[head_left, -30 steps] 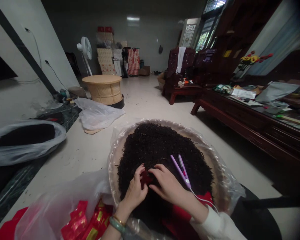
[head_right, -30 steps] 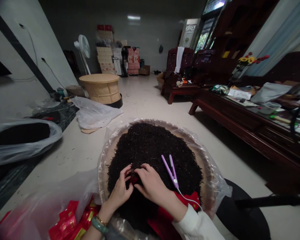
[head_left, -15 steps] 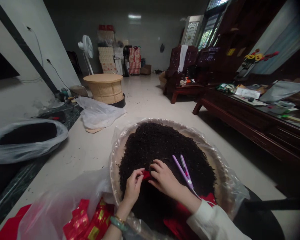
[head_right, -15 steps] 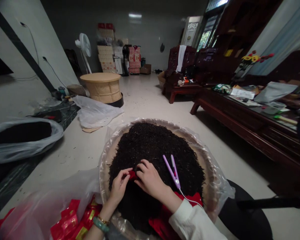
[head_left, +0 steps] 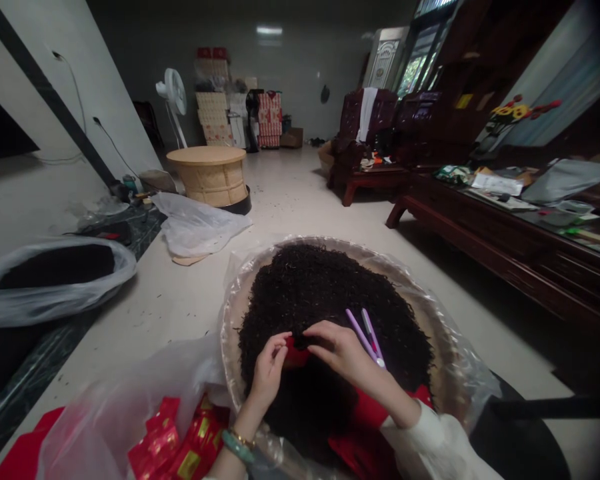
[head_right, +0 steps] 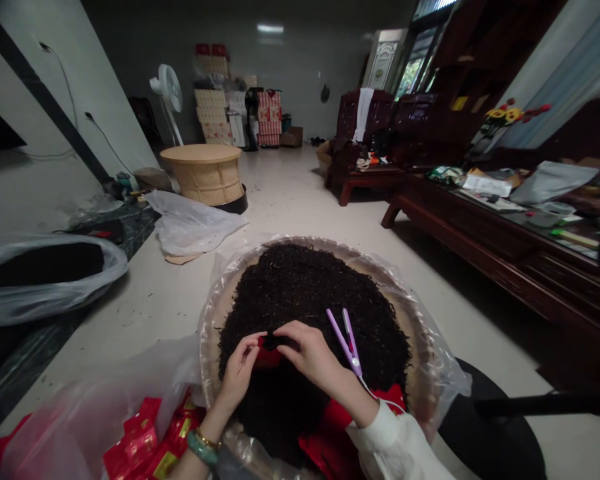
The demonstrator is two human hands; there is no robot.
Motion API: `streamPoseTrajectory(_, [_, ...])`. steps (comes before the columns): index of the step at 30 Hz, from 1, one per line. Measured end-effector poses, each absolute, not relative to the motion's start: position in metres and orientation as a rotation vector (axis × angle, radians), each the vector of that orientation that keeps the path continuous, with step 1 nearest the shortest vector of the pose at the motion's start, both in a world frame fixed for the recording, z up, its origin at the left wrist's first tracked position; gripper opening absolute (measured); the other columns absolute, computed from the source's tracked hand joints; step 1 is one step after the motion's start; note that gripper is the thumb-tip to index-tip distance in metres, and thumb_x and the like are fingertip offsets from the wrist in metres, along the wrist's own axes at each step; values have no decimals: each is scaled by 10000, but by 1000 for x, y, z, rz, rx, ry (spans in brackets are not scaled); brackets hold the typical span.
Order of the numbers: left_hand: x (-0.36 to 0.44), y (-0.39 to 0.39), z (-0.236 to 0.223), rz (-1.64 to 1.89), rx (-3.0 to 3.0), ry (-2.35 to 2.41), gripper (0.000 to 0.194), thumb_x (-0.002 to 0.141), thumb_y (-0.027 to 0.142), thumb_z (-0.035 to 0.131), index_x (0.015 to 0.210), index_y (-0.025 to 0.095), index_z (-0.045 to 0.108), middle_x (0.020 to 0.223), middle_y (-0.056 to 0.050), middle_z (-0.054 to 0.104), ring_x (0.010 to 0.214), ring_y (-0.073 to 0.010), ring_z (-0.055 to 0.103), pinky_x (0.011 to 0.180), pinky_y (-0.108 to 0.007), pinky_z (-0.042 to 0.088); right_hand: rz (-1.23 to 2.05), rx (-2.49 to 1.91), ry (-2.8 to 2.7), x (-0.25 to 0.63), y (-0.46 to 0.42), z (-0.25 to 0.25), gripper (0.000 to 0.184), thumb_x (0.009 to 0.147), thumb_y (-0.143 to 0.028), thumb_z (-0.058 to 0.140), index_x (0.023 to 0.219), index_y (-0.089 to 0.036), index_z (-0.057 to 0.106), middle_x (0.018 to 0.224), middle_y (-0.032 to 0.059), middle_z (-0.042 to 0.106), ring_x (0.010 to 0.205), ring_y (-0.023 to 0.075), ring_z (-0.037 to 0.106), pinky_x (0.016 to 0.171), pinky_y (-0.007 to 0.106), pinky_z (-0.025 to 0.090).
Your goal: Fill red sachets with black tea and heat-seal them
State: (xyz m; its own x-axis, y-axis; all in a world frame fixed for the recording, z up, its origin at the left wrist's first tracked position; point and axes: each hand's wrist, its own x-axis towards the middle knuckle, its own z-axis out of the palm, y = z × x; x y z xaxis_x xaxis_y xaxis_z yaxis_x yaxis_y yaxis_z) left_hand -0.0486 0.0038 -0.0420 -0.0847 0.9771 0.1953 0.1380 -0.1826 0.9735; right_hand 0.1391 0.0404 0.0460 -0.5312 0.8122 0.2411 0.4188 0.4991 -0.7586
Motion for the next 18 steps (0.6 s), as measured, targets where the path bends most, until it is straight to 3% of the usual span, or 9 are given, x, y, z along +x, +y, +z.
streamPoseTrajectory(5, [-48,3,-41,1344,1516,1303,189,888,310,487,853,186,625,1118,-119,675,1034,-218,628,901,-363,493,720,-991,-2223,135,37,52,257,817,-58,592,1024,-201,644,995,63,676,932,190,641,834,325,526])
streamPoseTrajectory(8, [-45,3,-42,1347,1525,1301,189,898,300,474,871,185,622,1118,-121,671,1030,-218,628,900,-366,492,617,-1057,-2272,130,32,47,279,816,-58,587,1055,-198,617,1034,73,620,875,177,637,747,291,536])
streamPoseTrajectory(11, [-43,3,-43,1357,1500,1319,198,905,313,466,871,186,615,1114,-120,668,1034,-219,624,909,-369,483,493,-1116,-2354,126,27,43,141,859,-116,577,969,-180,637,920,66,625,796,179,613,680,290,520])
streamPoseTrajectory(15, [-41,3,-44,1382,1435,1348,228,903,355,465,869,184,612,1097,-118,666,1031,-215,619,909,-354,480,330,-1135,-2518,123,21,44,218,933,-235,503,811,-175,673,780,80,672,909,262,561,777,406,476])
streamPoseTrajectory(18, [-42,3,-44,1380,1376,1354,249,900,389,469,930,187,612,1059,-104,669,994,-210,629,892,-345,489,343,-1075,-2535,128,19,50,187,920,-293,539,894,-182,687,881,94,705,1029,287,528,858,445,442])
